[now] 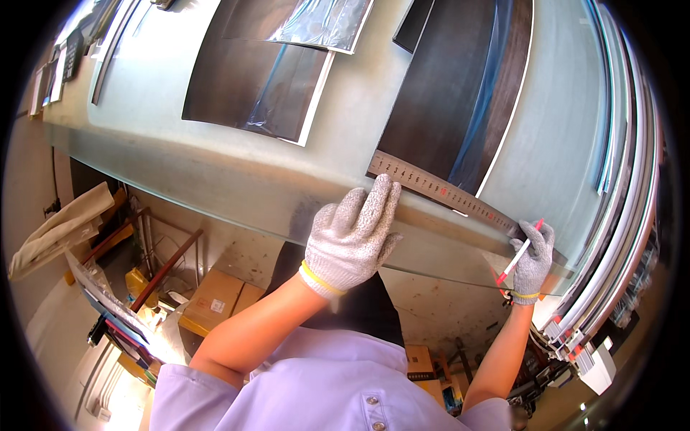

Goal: The person measures and marks several dark rectangular panels on a workbench using a metal ruler and a red marker. They repeatedly align the ruler, make marks, and reposition the panels to continue marking different sections.

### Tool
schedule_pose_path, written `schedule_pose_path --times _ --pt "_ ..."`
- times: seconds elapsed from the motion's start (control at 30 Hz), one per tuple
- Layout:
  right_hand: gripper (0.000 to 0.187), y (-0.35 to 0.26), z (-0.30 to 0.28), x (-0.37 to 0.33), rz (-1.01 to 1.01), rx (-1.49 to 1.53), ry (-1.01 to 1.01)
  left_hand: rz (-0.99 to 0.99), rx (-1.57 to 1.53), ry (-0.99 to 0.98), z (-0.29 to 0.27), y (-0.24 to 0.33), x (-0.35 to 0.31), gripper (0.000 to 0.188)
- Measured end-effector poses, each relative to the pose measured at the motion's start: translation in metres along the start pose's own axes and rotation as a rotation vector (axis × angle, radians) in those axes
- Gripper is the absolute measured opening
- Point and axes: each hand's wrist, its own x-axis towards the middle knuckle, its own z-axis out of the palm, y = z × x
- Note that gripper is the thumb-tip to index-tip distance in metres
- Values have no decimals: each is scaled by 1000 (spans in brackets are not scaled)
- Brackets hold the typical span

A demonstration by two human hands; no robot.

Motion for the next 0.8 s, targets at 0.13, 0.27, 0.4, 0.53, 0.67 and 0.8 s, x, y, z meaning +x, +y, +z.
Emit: schedule_pose_path --times 0.13,0.27,0.4,0.53,0.67,0.8 --pt "45 -1 -1 0 -16 -56 -1 -2 2 -11 -2 1 1 79" --pt "44 4 -1 -1 2 -7 5 -8 -3 -28 -4 1 3 79" --pt "44 4 -1 -1 18 36 6 -16 23 -34 -4 2 3 79" --pt "44 2 1 -1 18 66 3 -15 33 -40 -4 3 3 79" --pt "45 0 1 0 3 33 0 -14 42 -31 -3 3 2 78" --pt "46 -3 0 1 -34 -36 -8 -14 48 -35 -3 3 1 78"
